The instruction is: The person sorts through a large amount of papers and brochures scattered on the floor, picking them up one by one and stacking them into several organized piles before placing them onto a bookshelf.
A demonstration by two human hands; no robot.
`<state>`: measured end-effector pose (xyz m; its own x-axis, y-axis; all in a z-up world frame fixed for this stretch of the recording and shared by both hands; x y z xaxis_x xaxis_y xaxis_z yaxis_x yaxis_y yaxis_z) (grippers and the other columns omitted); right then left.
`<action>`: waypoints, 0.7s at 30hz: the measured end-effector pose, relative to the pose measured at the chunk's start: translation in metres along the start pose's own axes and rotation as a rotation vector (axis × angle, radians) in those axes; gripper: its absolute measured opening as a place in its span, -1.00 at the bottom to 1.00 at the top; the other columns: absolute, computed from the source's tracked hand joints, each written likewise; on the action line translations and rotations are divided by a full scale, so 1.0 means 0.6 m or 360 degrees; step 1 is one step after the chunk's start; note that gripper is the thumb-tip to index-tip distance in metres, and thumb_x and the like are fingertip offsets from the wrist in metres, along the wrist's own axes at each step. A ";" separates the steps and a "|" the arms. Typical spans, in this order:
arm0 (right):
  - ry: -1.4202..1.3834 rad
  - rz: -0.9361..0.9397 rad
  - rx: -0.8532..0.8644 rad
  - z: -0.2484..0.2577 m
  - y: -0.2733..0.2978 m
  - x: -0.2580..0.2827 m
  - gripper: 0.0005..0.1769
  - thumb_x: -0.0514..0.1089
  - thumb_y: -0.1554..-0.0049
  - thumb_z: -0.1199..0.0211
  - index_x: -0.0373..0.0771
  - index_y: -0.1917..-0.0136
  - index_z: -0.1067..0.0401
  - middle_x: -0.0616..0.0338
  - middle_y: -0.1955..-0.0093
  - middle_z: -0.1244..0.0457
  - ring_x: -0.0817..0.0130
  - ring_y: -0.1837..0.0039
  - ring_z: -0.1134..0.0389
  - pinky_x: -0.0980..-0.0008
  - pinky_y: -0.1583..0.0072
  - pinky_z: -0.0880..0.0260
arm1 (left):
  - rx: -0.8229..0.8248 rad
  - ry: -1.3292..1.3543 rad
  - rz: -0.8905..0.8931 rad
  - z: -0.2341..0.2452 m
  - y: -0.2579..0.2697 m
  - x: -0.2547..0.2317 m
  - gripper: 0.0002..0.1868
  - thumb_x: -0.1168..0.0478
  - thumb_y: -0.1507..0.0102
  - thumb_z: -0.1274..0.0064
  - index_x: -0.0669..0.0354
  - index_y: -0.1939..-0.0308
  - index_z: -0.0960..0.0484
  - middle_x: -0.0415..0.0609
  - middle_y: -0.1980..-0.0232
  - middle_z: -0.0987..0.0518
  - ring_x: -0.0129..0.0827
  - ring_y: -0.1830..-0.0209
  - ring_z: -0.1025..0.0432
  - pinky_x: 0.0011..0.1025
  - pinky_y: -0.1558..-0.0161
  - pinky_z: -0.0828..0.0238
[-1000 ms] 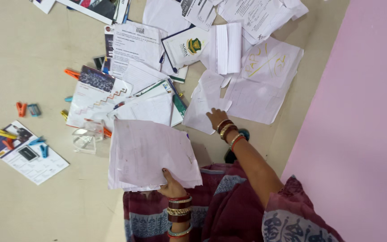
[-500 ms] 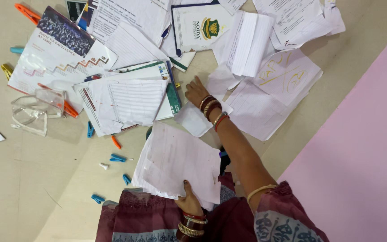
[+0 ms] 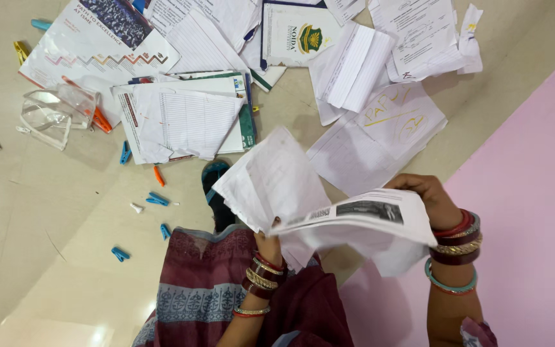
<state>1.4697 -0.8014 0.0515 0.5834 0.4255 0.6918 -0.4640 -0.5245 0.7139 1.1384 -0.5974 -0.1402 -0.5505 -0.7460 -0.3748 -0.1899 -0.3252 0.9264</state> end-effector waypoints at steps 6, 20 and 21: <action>0.0442 -0.0248 -0.0228 -0.049 -0.107 -0.179 -0.76 -0.19 -0.20 -0.28 -0.41 -0.07 -0.54 0.28 0.16 -0.38 0.57 0.13 -0.27 0.43 0.04 -0.38 | 0.0378 0.0179 0.0173 -0.038 0.030 -0.016 -0.67 0.39 -0.30 -0.08 0.50 -0.13 -0.53 0.17 -0.03 -0.63 -0.13 -0.02 -0.52 -0.23 -0.08 -0.49; 0.0385 -0.0110 -0.0297 -0.059 -0.183 -0.292 -0.57 -0.21 -0.05 -0.34 -0.35 -0.20 -0.48 0.20 0.02 -0.42 0.48 0.01 -0.38 0.42 -0.09 -0.40 | 0.0612 0.0627 0.0349 -0.059 0.055 -0.064 -0.36 -0.09 -0.31 0.30 0.24 -0.36 -0.27 0.26 -0.23 -0.54 -0.02 -0.10 -0.58 -0.14 -0.04 -0.62; 0.0382 -0.0079 -0.0297 -0.062 -0.185 -0.294 -0.56 -0.21 -0.05 -0.34 -0.34 -0.20 -0.47 0.21 0.03 -0.42 0.48 0.02 -0.37 0.42 -0.09 -0.40 | 0.0652 0.0675 0.0362 -0.061 0.059 -0.066 -0.27 -0.23 -0.30 0.36 0.21 -0.36 -0.27 0.25 -0.23 -0.54 -0.03 -0.12 -0.59 -0.14 -0.03 -0.64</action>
<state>1.3932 -0.7910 -0.1458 0.4445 0.6212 0.6454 -0.5660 -0.3637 0.7398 1.1832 -0.6005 -0.0939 -0.2594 -0.9631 -0.0712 -0.4484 0.0548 0.8922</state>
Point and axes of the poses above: each hand's wrist, its own y-axis away from the middle knuckle, its own z-axis out of the back of the hand, x = y × z, the point moved 3 cm from there along -y, towards the middle knuckle
